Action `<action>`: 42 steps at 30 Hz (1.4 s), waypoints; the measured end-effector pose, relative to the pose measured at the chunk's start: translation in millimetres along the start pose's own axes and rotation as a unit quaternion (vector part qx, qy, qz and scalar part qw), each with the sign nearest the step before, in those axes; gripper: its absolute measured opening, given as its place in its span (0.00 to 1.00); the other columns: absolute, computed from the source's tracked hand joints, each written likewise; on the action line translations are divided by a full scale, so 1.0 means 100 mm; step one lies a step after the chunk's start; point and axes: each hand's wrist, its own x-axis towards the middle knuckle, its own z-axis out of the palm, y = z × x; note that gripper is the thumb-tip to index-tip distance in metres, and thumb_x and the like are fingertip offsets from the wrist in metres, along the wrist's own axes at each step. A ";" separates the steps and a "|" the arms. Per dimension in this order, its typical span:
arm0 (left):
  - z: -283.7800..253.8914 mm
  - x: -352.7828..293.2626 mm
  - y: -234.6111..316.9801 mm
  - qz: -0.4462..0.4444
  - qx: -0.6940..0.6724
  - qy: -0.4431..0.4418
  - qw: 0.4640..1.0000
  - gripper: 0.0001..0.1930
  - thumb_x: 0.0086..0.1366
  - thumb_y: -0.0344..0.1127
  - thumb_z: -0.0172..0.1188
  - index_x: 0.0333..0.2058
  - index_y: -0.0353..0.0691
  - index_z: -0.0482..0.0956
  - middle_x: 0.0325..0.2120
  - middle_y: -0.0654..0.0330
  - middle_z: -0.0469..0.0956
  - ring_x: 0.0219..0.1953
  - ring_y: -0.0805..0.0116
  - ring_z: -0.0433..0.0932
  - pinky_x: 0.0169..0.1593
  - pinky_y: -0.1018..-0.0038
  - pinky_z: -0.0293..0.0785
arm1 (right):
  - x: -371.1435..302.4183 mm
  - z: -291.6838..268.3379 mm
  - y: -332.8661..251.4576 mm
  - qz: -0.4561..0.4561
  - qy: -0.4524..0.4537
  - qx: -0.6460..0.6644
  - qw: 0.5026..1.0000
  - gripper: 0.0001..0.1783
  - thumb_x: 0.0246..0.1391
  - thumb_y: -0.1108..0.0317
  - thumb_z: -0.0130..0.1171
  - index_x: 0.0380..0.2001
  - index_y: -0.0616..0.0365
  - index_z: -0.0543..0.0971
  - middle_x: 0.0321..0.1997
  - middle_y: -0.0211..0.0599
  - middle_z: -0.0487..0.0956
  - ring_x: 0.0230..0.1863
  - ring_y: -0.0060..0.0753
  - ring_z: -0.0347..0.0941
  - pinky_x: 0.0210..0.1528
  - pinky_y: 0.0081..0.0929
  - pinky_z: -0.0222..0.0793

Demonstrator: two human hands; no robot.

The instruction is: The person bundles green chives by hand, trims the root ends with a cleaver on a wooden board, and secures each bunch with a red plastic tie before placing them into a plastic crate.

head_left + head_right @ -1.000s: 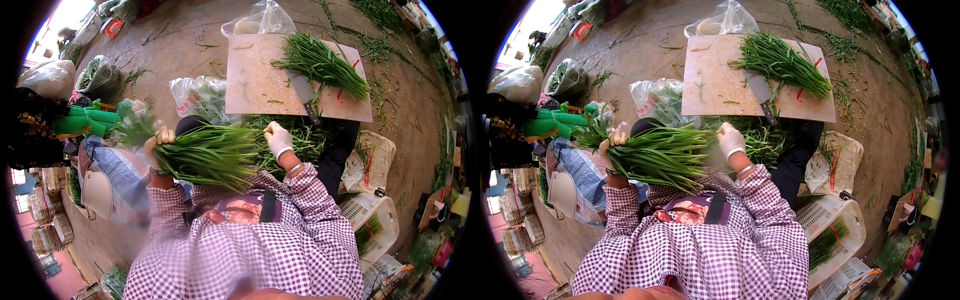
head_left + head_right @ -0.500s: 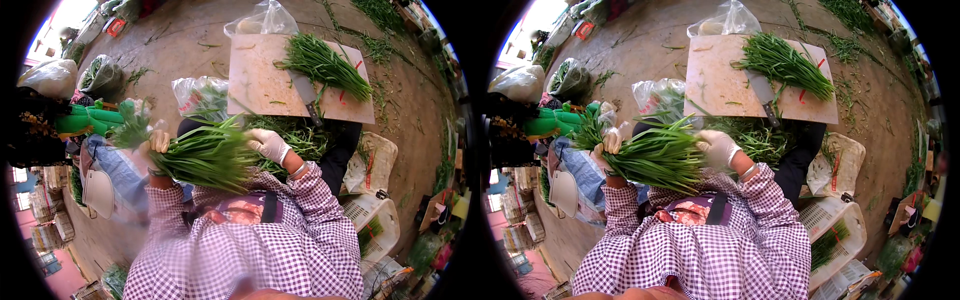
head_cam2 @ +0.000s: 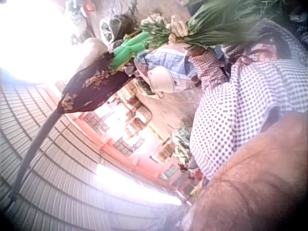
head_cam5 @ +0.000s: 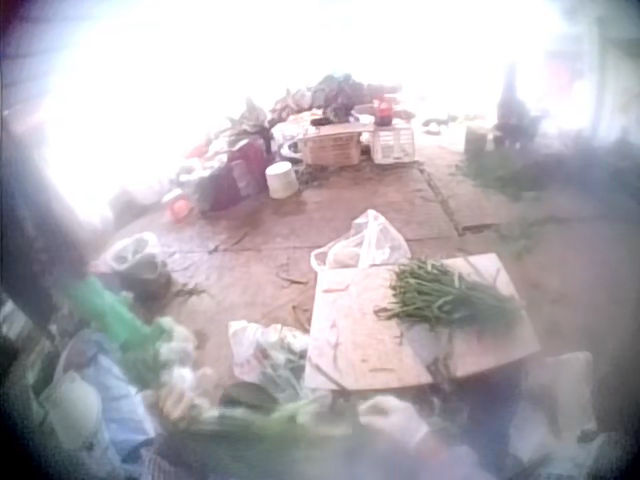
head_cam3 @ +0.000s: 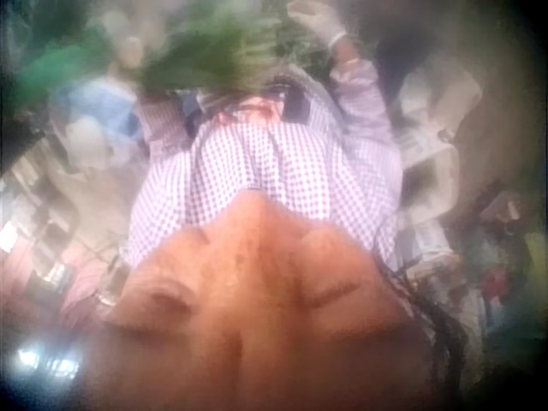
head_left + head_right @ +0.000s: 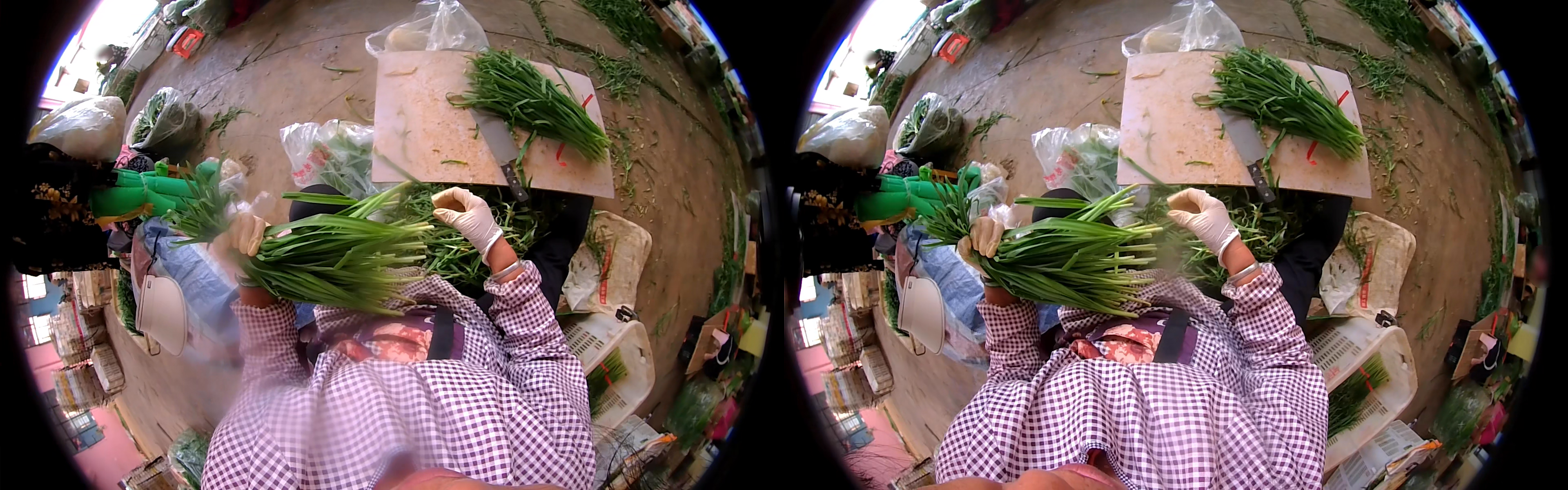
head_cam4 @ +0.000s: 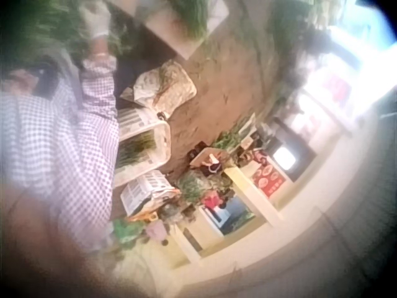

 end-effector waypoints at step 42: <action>-1.38 -0.44 0.45 0.135 0.045 0.323 0.936 0.14 0.62 0.42 0.44 0.30 0.41 0.76 0.35 0.53 0.81 0.40 0.54 0.78 0.51 0.53 0.72 | -0.04 0.90 0.15 -0.014 -0.271 -0.042 0.962 0.30 0.49 0.72 0.66 0.57 0.61 0.72 0.51 0.41 0.80 0.50 0.29 0.73 0.55 0.27 0.69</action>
